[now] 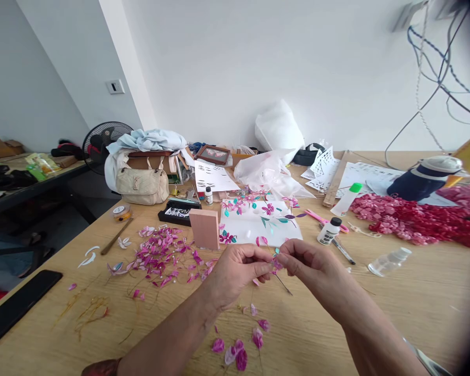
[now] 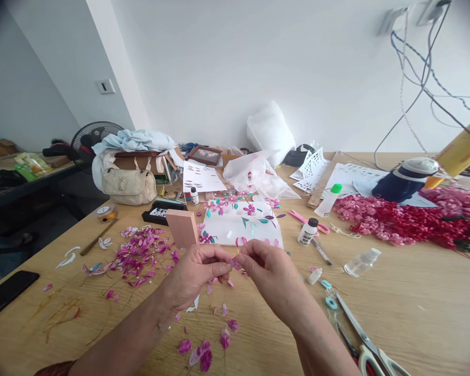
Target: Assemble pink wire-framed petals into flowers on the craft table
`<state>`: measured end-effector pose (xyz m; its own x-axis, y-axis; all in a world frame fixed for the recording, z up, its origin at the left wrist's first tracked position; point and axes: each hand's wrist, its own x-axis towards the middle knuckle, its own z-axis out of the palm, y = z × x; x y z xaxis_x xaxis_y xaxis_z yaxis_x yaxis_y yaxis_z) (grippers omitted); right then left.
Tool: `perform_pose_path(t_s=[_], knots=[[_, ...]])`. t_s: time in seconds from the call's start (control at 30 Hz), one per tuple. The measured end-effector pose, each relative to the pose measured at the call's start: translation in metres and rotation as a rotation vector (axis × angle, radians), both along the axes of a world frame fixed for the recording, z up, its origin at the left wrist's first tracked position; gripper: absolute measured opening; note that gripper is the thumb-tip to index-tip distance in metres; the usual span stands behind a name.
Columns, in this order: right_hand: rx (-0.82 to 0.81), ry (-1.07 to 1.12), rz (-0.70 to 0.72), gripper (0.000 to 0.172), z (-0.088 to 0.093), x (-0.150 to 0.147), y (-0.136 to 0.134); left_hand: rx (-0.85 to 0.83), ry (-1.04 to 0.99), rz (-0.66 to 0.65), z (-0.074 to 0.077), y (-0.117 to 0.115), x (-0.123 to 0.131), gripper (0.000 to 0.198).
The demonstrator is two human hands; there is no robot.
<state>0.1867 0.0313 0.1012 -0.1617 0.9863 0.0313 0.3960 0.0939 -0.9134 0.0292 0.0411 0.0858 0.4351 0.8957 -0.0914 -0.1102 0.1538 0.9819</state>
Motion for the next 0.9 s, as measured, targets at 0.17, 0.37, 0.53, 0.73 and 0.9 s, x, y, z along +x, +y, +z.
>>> perform_pose_path(t_s=[0.17,0.37,0.53,0.73,0.9], knots=[[-0.012,0.053,0.0,0.024,-0.002,0.001,0.001,-0.03,-0.038,-0.006,0.0,0.001,0.0,0.012],[-0.074,0.154,0.022,0.028,0.002,0.005,-0.001,-0.074,-0.127,0.028,0.003,0.001,-0.002,0.016],[-0.115,0.178,0.107,0.027,0.001,0.005,0.0,-0.095,-0.22,0.068,0.007,0.0,-0.003,0.016],[-0.143,0.302,0.115,0.023,-0.002,0.0,0.0,-0.122,-0.26,0.108,0.009,0.0,-0.003,0.014],[-0.132,0.319,0.057,0.024,-0.001,-0.005,-0.001,-0.136,-0.241,0.106,0.009,-0.001,-0.002,0.015]])
